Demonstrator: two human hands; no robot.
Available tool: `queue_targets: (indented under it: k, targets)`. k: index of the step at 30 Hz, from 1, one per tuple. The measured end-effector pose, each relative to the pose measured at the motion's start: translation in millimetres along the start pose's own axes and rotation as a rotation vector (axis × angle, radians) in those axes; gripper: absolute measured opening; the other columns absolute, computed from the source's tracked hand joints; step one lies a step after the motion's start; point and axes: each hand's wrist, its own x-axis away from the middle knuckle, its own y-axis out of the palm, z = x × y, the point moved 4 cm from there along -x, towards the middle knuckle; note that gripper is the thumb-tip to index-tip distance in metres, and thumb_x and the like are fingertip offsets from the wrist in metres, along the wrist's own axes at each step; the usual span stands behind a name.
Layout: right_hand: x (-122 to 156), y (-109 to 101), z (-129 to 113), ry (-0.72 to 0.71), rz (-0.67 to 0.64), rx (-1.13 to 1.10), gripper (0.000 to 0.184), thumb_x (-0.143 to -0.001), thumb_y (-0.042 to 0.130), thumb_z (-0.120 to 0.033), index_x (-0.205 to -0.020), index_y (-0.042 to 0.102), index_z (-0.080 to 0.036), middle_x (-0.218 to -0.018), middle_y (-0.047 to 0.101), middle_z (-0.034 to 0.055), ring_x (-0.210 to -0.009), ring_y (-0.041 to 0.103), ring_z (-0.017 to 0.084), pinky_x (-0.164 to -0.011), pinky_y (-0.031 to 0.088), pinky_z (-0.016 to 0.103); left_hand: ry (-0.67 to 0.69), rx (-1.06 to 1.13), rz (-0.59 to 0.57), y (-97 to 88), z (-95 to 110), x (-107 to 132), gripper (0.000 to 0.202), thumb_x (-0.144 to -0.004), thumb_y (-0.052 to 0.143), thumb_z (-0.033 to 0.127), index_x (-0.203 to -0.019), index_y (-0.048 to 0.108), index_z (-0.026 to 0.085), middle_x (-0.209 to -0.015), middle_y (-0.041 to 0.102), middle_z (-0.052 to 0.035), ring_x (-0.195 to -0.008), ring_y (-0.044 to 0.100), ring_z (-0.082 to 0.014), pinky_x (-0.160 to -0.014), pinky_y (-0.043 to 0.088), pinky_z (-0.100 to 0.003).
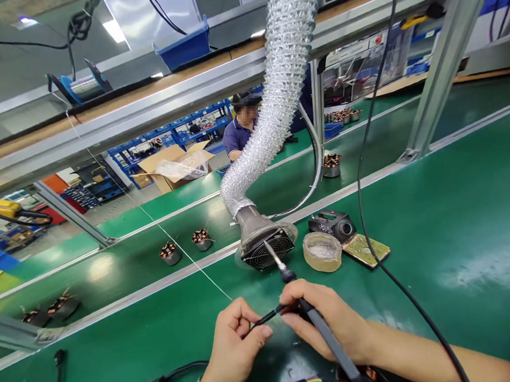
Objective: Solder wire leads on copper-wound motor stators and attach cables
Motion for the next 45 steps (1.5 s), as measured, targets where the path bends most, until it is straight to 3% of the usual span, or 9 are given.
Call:
queue_targets:
  k: [4, 8, 12, 15, 19, 22, 26, 35, 45]
  targets:
    - [-2, 2, -3, -0.084, 0.057, 0.013, 0.021, -0.082, 0.055, -0.010, -0.098, 0.051, -0.023, -0.077, 0.063, -0.0004, -0.060, 0.057, 0.012, -0.057, 0.050, 0.021, -0.010, -0.069, -0.013, 0.7, -4, -3, 0.039, -0.072, 0.073, 0.048, -0.068, 0.048, 0.019, -0.051, 0.019, 0.0114, -0.050, 0.017, -0.0081, -0.050, 0.013, -0.024]
    - [4, 4, 4, 0.049, 0.072, -0.033, 0.024, -0.083, 0.056, -0.011, -0.102, 0.051, -0.023, -0.082, 0.064, 0.0008, -0.064, 0.062, 0.012, -0.059, 0.052, 0.021, -0.043, -0.110, -0.007, 5.2, -11, -4, 0.038, -0.072, 0.075, 0.046, -0.067, 0.050, 0.018, -0.051, 0.020, 0.0110, -0.051, 0.019, -0.0086, -0.051, 0.013, -0.024]
    - [11, 10, 7, 0.123, 0.059, -0.112, 0.024, -0.082, 0.055, -0.011, -0.101, 0.050, -0.024, -0.081, 0.063, -0.0002, -0.062, 0.061, 0.011, -0.056, 0.051, 0.020, -0.075, 0.004, -0.188, 9.9, -11, -5, 0.043, -0.067, 0.077, 0.053, -0.078, 0.058, 0.016, -0.054, 0.019, 0.0111, -0.052, 0.017, -0.0086, -0.051, 0.014, -0.023]
    - [13, 15, 3, 0.089, 0.061, -0.127, 0.025, -0.080, 0.056, -0.010, -0.100, 0.050, -0.024, -0.079, 0.063, -0.0003, -0.059, 0.059, 0.011, -0.057, 0.051, 0.022, -0.007, 0.092, -0.283, 10.6, -2, -6, 0.047, -0.079, 0.063, 0.060, -0.094, 0.065, 0.016, -0.059, 0.037, 0.0064, -0.056, 0.032, -0.0109, -0.056, 0.027, -0.023]
    - [11, 16, -2, 0.036, 0.114, -0.137, 0.031, -0.078, 0.056, -0.008, -0.103, 0.050, -0.025, -0.081, 0.065, 0.0007, -0.066, 0.062, 0.014, -0.062, 0.053, 0.025, 0.129, -0.069, -0.164, 10.7, 12, -4, 0.040, -0.099, 0.039, 0.046, -0.096, 0.068, 0.019, -0.089, 0.060, -0.0062, -0.083, 0.052, -0.0188, -0.079, 0.039, -0.028]
    - [8, 13, -7, -0.011, 0.154, -0.141, 0.035, -0.077, 0.056, -0.006, -0.104, 0.050, -0.027, -0.083, 0.066, 0.0002, -0.071, 0.063, 0.015, -0.064, 0.053, 0.027, 0.226, -0.029, -0.211, 19.9, 19, 2, 0.043, -0.099, 0.036, 0.049, -0.092, 0.066, 0.019, -0.094, 0.059, -0.0085, -0.089, 0.054, -0.0207, -0.083, 0.041, -0.030]
    - [4, 10, -11, -0.001, 0.176, -0.063, 0.031, -0.078, 0.056, -0.008, -0.102, 0.052, -0.026, -0.081, 0.064, 0.0001, -0.068, 0.060, 0.015, -0.063, 0.053, 0.028, 0.022, 0.179, -0.284, 34.6, 7, 7, 0.044, -0.097, 0.035, 0.056, -0.086, 0.055, 0.018, -0.060, 0.052, 0.0020, -0.054, 0.044, -0.0113, -0.060, 0.036, -0.024]
    - [10, 15, -5, 0.236, 0.172, -0.013, 0.023, -0.080, 0.067, -0.017, -0.096, 0.054, -0.025, -0.074, 0.065, -0.0029, -0.056, 0.063, 0.011, -0.053, 0.053, 0.018, -0.162, 0.509, -0.009, 39.3, -1, 5, 0.045, -0.086, 0.052, 0.065, -0.087, 0.045, 0.021, -0.058, 0.029, 0.0098, -0.050, 0.020, -0.0075, -0.047, 0.019, -0.020]
    - [9, 17, -11, 0.003, 0.069, 0.055, 0.016, -0.084, 0.065, -0.015, -0.092, 0.055, -0.025, -0.070, 0.065, -0.0025, -0.057, 0.059, 0.013, -0.056, 0.051, 0.024, -0.263, 0.590, -0.010, 44.5, -3, 3, 0.051, -0.083, 0.051, 0.071, -0.078, 0.039, 0.021, -0.060, 0.027, 0.0094, -0.052, 0.020, -0.0081, -0.046, 0.020, -0.020]
